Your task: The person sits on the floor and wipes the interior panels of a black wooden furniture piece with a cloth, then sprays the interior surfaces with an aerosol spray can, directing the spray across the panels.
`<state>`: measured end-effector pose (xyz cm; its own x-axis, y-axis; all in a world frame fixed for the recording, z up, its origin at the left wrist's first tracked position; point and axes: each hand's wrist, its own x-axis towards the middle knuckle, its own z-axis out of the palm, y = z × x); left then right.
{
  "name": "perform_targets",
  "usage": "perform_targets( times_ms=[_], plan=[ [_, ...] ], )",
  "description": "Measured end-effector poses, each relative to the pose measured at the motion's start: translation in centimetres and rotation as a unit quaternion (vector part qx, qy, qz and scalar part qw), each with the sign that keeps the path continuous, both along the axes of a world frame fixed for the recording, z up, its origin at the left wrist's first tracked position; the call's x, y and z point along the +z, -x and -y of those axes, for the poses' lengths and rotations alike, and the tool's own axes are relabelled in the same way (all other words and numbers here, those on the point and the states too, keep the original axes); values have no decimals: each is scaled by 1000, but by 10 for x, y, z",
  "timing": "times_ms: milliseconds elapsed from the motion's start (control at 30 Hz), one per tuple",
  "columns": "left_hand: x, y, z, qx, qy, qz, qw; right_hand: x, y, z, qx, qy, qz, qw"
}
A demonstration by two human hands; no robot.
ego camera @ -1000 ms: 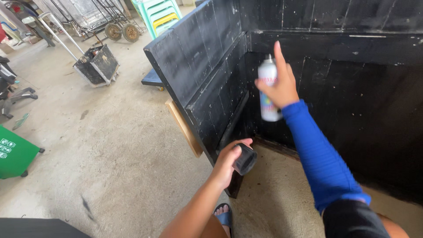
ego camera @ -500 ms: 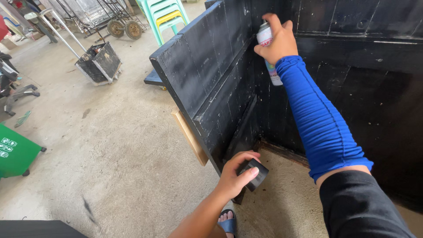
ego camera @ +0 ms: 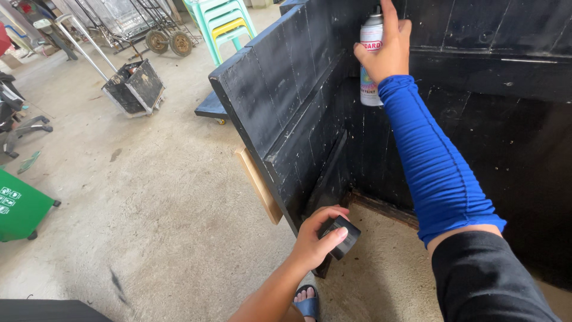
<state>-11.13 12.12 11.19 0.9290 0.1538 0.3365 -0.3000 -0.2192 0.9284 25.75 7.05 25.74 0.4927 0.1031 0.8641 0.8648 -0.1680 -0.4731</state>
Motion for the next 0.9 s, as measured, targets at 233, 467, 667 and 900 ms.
perform_targets(
  times_ms=[233, 467, 667, 900],
  plan=[
    [-1, -3, 3, -7, 3, 5, 1000, 5, -19, -3, -17, 58, 10, 998],
    [-2, -4, 4, 2, 0, -22, 1000, 6, -19, 6, -19, -2, 30, 999],
    [0, -7, 6, -3, -13, -7, 1000, 10, -14, 15, -36, 157, -59, 985],
    [1, -4, 8, -3, -3, -1, 1000, 10, -3, 13, 14, 74, 39, 996]
  ],
)
